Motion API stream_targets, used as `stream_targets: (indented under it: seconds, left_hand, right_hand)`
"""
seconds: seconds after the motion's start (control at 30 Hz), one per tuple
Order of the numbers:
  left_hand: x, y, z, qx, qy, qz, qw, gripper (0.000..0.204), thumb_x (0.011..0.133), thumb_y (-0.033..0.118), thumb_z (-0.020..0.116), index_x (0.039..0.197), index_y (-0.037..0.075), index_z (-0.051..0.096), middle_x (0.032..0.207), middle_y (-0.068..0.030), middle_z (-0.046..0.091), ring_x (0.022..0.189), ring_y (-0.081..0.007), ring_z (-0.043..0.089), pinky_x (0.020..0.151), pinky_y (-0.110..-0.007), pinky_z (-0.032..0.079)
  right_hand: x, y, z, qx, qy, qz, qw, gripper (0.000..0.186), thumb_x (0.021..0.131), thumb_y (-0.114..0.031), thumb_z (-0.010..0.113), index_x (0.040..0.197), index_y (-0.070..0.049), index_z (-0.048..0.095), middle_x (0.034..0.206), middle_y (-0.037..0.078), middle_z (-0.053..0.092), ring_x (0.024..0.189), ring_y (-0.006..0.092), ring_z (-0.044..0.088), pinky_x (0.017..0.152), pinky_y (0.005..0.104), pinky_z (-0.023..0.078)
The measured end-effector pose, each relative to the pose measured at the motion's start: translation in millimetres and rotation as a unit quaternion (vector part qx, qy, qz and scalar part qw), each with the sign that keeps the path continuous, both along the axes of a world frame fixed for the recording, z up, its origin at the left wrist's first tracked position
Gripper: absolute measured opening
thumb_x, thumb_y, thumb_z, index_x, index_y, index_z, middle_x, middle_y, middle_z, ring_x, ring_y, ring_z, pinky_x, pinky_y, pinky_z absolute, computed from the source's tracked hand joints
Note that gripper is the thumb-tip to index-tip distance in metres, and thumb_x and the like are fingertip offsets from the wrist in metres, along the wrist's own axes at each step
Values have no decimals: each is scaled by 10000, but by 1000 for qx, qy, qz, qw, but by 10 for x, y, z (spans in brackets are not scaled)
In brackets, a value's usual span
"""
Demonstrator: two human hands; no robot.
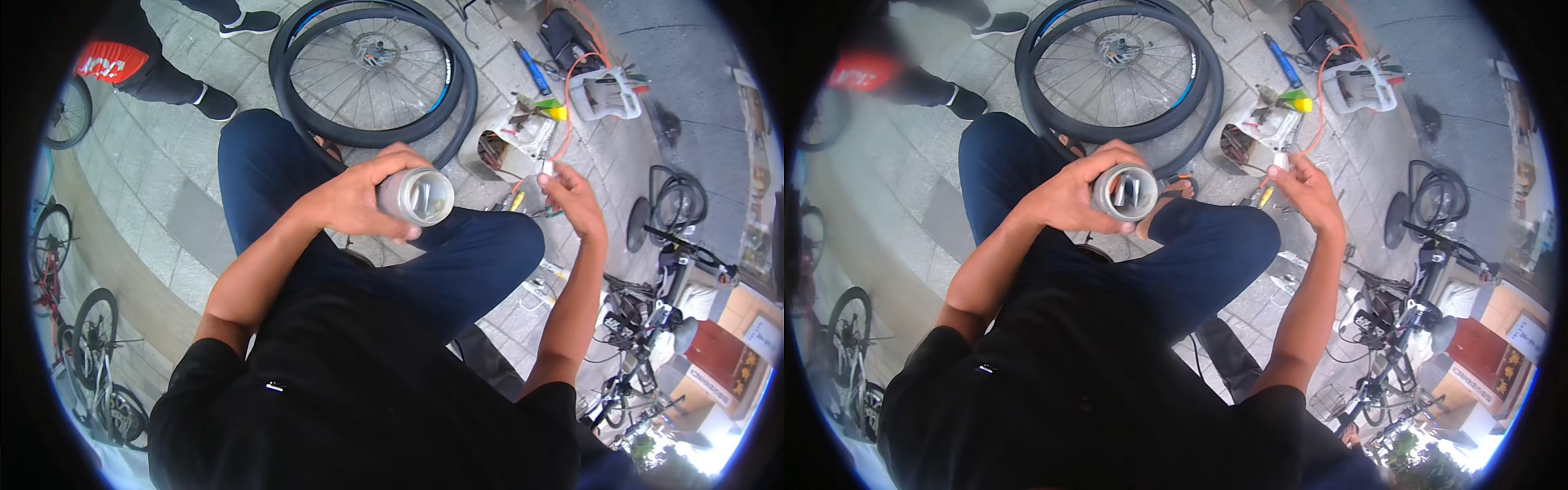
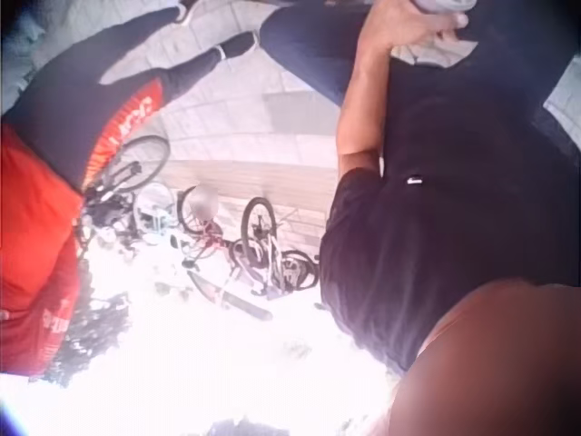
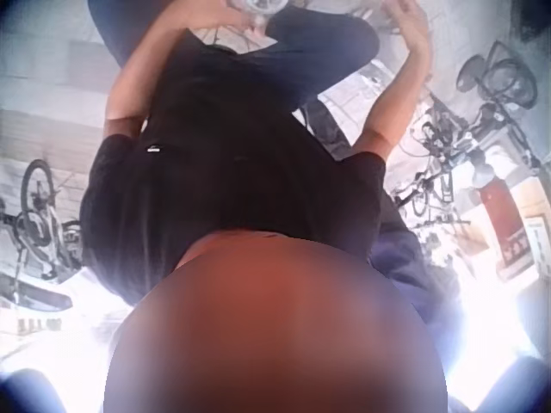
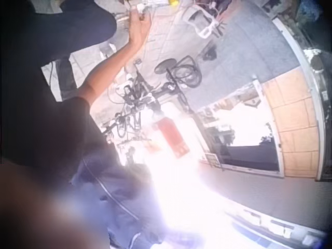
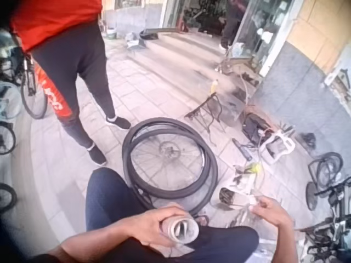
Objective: The person is repairing a bicycle tire. They apply glue to a patch, attach it to the inner tube, and then insert the tube into the tire.
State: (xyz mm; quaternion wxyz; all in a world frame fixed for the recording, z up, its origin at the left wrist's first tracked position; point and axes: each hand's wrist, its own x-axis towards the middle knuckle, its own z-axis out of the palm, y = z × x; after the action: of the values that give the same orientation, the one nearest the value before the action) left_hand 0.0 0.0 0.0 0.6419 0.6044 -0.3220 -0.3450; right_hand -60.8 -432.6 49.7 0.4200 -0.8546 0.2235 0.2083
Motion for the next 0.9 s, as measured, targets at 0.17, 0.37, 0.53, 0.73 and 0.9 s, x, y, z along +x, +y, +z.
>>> stream_targets:
  seconds: [0.17,0.37,0.53,0.73,0.9]
  left_hand:
    - [42,-79,-129,-14,-142,75,987,787,721,90,999,1405,87,609,1394,-72,608,1367,-225,560,1163,-401,455]
    - [131,-406,-306,5,-1,89,996,729,793,75,965,1414,105,585,1511,-100,559,1424,-225,547,1191,-406,444]
    - [184,-629,-296,12,-205,117,972,734,812,141,975,1426,108,574,1524,-99,523,1424,-242,533,1184,-419,447]
    - [-25,-916,-92,-143,119,132,974,872,777,155,1002,1508,81,531,1491,-76,553,1363,-212,562,1164,-398,474]
    - [-149,-792,-98,-295,307,117,897,1019,789,-43,939,1636,105,393,1460,-95,591,1371,-238,592,1161,-440,505]
  right_hand:
    - [-626,-206,-1790,-85,102,-73,988,794,887,-528,846,1354,91,676,1052,198,770,906,272,752,837,395,594]
    - [-766,-135,-2354,-226,-10,-121,967,795,911,-483,844,1388,114,624,1149,232,760,1008,278,742,918,397,584]
    - [-172,-132,-1070,46,27,-52,997,739,923,-408,852,1469,24,606,1289,189,720,1108,234,700,990,387,557]
    - [-35,1053,254,-69,-210,244,944,883,820,-276,901,1564,-31,494,1490,200,584,1393,352,574,1132,471,480]
    - [117,1792,574,-138,-161,227,950,898,800,-309,892,1561,-54,490,1400,227,630,1307,447,614,1101,513,498]
